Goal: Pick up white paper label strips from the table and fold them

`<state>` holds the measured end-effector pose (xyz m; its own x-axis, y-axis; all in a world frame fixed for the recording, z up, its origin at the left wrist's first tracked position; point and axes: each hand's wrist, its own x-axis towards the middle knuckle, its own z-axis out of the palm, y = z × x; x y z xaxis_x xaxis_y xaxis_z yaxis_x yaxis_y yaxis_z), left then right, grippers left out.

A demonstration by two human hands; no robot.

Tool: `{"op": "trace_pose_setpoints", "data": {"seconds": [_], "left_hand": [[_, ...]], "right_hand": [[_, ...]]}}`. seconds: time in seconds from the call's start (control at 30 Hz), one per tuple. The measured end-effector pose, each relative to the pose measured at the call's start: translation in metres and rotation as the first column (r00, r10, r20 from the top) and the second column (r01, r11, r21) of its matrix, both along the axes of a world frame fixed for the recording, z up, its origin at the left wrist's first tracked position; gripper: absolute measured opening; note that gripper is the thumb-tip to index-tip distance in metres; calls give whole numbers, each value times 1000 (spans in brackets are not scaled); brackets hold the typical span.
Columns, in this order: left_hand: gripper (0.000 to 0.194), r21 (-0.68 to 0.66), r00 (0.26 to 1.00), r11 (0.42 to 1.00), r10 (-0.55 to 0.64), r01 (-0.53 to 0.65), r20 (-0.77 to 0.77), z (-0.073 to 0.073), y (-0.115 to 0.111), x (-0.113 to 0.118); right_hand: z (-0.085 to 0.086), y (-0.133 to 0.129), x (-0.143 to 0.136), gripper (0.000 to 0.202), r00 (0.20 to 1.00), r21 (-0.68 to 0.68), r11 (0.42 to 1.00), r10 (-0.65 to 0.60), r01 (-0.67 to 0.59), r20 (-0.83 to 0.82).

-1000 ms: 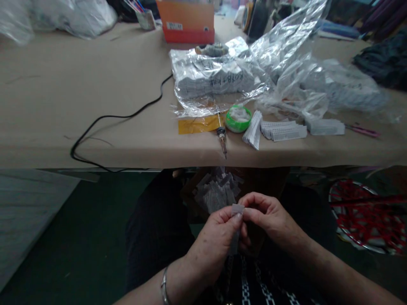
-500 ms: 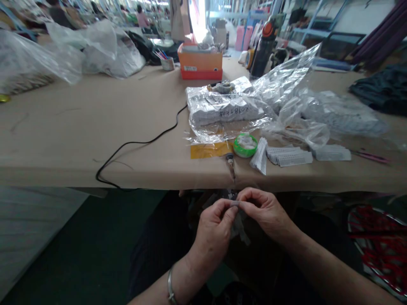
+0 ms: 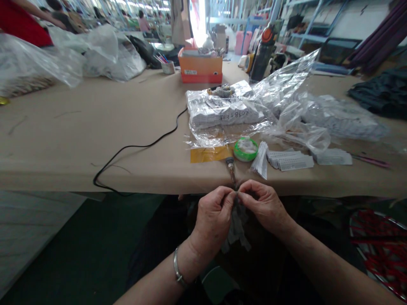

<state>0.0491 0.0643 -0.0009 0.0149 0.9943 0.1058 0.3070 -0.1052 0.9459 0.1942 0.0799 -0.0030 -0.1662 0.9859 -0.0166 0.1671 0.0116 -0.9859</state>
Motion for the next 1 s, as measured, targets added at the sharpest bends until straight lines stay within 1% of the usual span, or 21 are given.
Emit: {"op": "trace_pose_setpoints", "data": {"seconds": [0.2,0.37,0.63,0.8,0.9,0.97,1.0], "left_hand": [[15,40,996,999,4,-1,-90,-3,2,-1],[14,54,995,999,-1,7,-102,-3,5,-2],[15,64,994,998,8,-1,-109,-6,10,-1],[17,72,993,997,28,-20,-110,-3,11,0],[17,76,992,997,19,-10,-121,-1,6,-1],[17,80,992,997,1,9,-127,-3,1,-4],[17,84,992,996,-7,18,-130,-6,-1,-6]], "right_hand": [[-2,3,-1,12,998,89,996,-22,16,62],[-2,5,-2,11,995,132,991,-30,17,100],[-4,6,-1,14,994,157,987,-39,24,98],[-4,6,-3,17,995,141,989,-60,48,84],[-3,-1,-1,18,993,146,989,-22,4,120],[-1,-9,4,13,979,185,981,25,-63,200],[1,-12,8,11,966,227,969,37,-98,258]]}}
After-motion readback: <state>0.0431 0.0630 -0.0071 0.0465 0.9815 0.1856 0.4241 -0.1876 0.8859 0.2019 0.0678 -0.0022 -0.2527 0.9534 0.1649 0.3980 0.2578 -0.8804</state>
